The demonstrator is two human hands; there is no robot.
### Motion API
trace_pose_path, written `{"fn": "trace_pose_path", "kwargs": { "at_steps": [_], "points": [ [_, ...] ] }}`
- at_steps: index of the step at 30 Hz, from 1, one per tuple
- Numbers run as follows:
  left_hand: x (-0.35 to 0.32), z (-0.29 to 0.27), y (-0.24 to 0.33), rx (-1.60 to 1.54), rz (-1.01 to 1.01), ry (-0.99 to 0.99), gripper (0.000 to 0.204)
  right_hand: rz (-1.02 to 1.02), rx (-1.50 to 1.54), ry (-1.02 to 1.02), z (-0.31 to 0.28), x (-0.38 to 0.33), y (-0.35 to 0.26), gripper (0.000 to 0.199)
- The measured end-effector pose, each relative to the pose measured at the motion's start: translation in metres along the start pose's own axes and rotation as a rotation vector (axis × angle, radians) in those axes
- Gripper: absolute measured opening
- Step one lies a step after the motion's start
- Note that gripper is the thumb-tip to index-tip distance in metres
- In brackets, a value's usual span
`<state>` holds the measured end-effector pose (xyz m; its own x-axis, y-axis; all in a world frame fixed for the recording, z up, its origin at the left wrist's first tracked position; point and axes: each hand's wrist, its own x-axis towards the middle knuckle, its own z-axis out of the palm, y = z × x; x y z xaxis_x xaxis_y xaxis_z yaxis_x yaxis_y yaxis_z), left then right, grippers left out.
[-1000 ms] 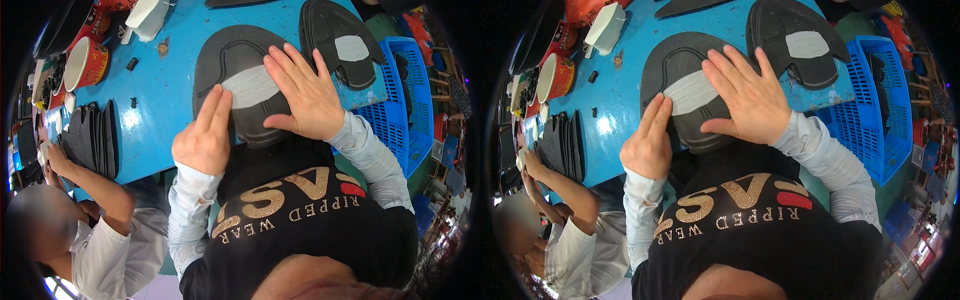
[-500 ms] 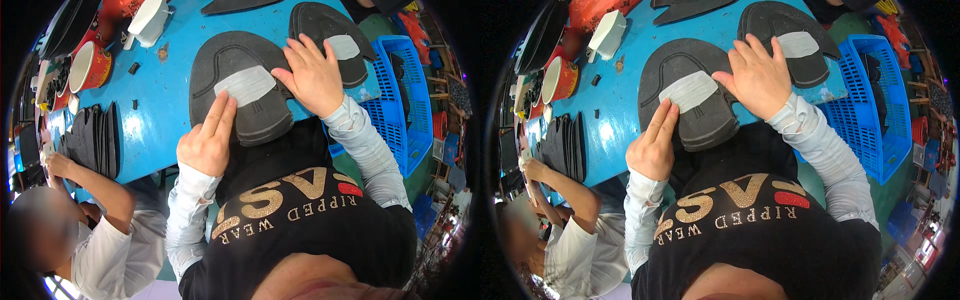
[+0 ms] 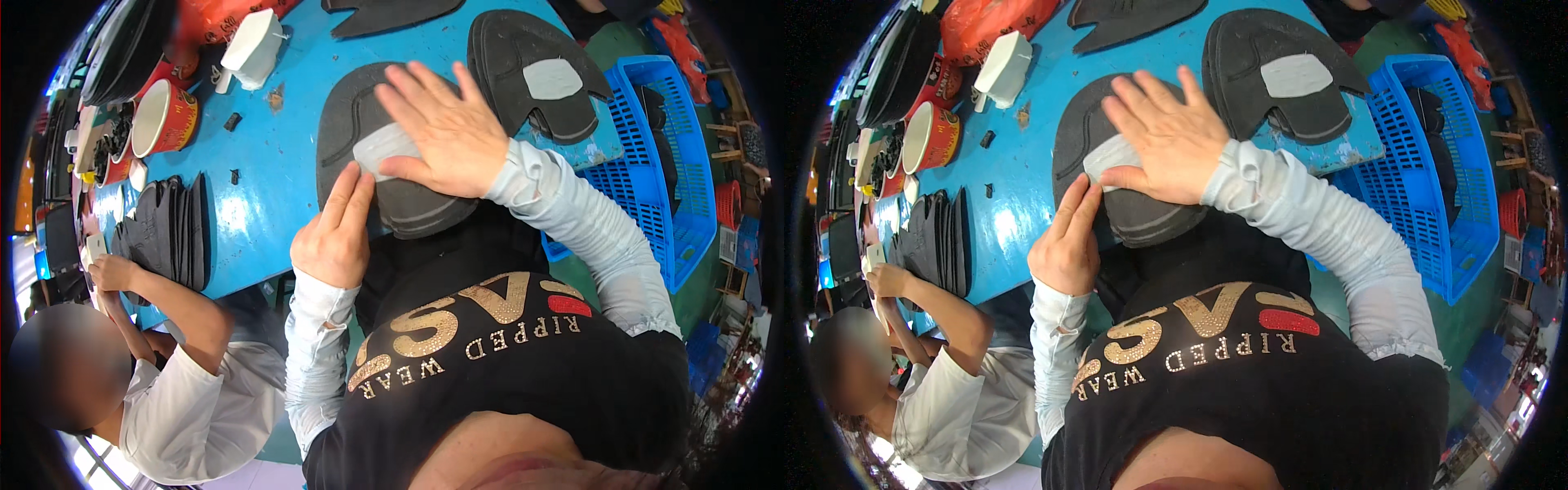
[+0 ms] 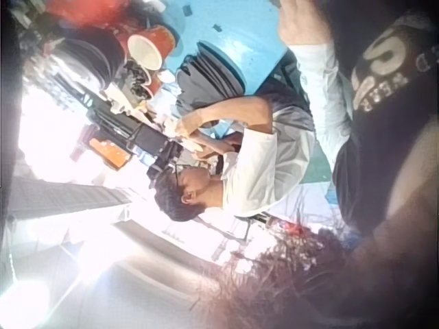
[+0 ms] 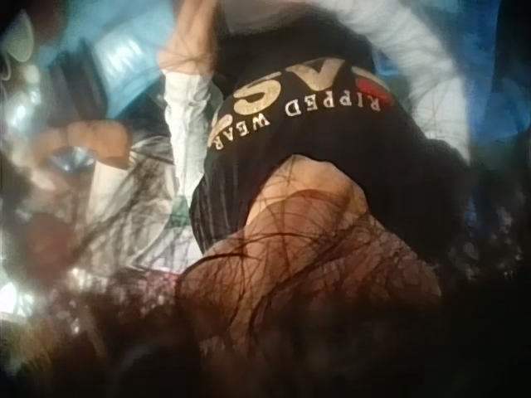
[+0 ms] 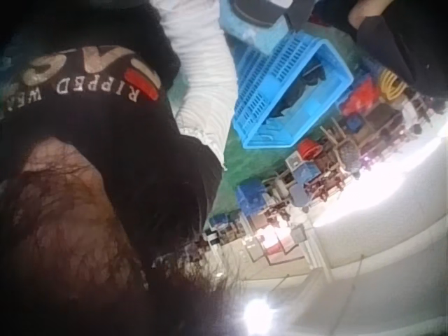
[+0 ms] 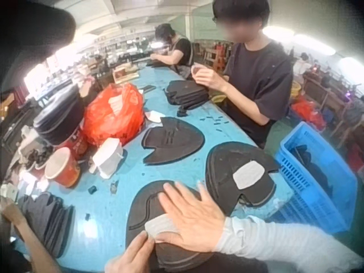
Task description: Applying white adhesive pads to black shoe upper components.
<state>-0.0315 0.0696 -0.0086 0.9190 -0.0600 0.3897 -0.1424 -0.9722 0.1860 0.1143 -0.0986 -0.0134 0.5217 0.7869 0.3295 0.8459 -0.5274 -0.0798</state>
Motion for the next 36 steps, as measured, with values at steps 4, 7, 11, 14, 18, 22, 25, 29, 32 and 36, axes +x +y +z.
{"fn": "trace_pose_path", "kwargs": {
  "at_steps": [4, 7, 11, 14, 18, 22, 25, 29, 32, 36],
  "points": [
    [-0.002, -0.004, -0.002, -0.055, -0.023, -0.029, 0.044, 0.086, -0.179, -0.054, -0.014, -0.014, 0.022, 0.075],
    [-0.004, -0.004, -0.003, -0.158, -0.042, 0.072, 0.045, 0.186, -0.146, 0.088, -0.016, -0.016, 0.03, 0.066],
    [-0.021, -0.009, -0.002, -0.357, -0.172, 0.327, 0.036, 0.223, -0.135, 0.073, -0.011, -0.018, 0.037, 0.05],
    [-0.057, -0.017, 0.004, -0.652, -0.476, 0.355, 0.027, 0.195, -0.061, 0.213, -0.011, -0.021, 0.033, 0.038],
    [-0.13, -0.003, -0.021, -0.591, -0.447, 0.297, 0.028, 0.093, 0.426, 0.412, -0.027, -0.023, 0.007, 0.024],
    [-0.211, 0.078, -0.074, -0.373, -0.703, 0.079, 0.029, 0.008, 0.514, 0.491, -0.067, -0.03, 0.014, 0.026],
    [-0.25, 0.156, -0.135, -0.056, -0.709, -0.32, 0.03, 0.503, 0.933, 0.594, -0.087, -0.036, 0.095, 0.023],
    [-0.28, 0.226, -0.169, 0.134, -0.857, -1.024, 0.032, 0.787, 0.936, 0.325, -0.07, -0.067, 0.219, 0.023],
    [-0.291, 0.241, -0.165, 0.122, -0.925, -0.935, 0.031, 0.566, 0.858, 0.198, -0.037, -0.09, 0.257, 0.027],
    [-0.297, 0.241, -0.154, 0.082, -0.989, -0.826, 0.031, 0.549, 0.693, 0.157, -0.03, -0.09, 0.255, 0.038]
  ]
}}
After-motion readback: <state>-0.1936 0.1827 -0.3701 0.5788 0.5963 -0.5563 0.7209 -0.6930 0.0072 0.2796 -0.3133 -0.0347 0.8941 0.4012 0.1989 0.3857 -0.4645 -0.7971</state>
